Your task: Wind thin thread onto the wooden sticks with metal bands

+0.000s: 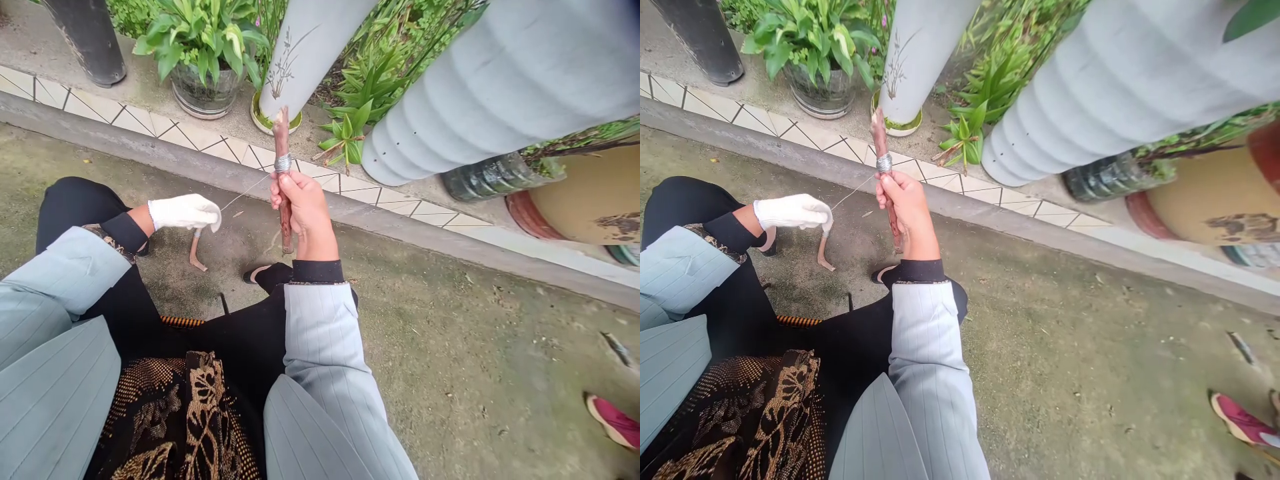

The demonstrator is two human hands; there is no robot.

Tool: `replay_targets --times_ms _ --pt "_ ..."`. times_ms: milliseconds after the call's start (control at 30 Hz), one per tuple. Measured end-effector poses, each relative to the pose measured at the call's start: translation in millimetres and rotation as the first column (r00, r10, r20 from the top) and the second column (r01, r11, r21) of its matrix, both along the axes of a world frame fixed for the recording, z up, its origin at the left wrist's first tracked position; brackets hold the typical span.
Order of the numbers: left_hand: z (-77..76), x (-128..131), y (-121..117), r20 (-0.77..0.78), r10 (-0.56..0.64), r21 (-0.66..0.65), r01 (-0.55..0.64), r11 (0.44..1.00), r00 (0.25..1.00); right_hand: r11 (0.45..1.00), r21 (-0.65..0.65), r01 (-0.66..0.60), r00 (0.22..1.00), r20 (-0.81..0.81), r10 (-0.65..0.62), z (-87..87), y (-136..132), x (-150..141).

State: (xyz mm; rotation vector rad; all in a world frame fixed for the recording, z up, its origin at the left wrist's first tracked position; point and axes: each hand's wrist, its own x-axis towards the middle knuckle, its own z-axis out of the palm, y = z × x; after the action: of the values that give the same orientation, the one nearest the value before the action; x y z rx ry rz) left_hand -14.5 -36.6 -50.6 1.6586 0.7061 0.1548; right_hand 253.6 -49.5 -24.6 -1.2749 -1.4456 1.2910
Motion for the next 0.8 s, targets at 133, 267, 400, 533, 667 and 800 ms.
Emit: replay_targets --times_ms 133,267,400,533,667,800 --pt "11.1 2.9 -5.6 0.022 -0.111 -0.064 0.112 0.992 0.994 0.997 -0.071 0.028 0.800 0.599 0.020 -18.1 7.3 -8.6" --pt "23.6 -5.7 0.5 0.025 0.099 0.034 -0.099 0.994 0.995 0.816 -0.398 -0.420 0.480 0.666 0.572 -17.4 -5.7 -33.1" --pt "17.3 -12.4 6.5 -0.032 0.211 0.174 -0.203 0.964 0.977 0.450 -0.420 -0.789 0.402 0.201 0.893 -3.3 -19.2 -44.5" --pt "5.3 -11.3 5.7 -0.057 0.188 0.219 -0.171 0.960 0.981 0.853 -0.073 -0.517 0.856 -0.062 0.513 5.5 -14.7 -28.1" --pt "4.9 -7.3 2.0 -0.080 0.076 0.146 -0.064 0.987 0.994 0.997 -0.050 -0.053 0.997 -0.060 0.050 -5.8 2.0 -10.3" --pt "10.5 -3.3 -2.2 -0.085 -0.066 0.073 0.072 0.995 0.994 0.991 -0.125 0.053 0.942 0.335 -0.008 -24.5 11.1 -12.1"
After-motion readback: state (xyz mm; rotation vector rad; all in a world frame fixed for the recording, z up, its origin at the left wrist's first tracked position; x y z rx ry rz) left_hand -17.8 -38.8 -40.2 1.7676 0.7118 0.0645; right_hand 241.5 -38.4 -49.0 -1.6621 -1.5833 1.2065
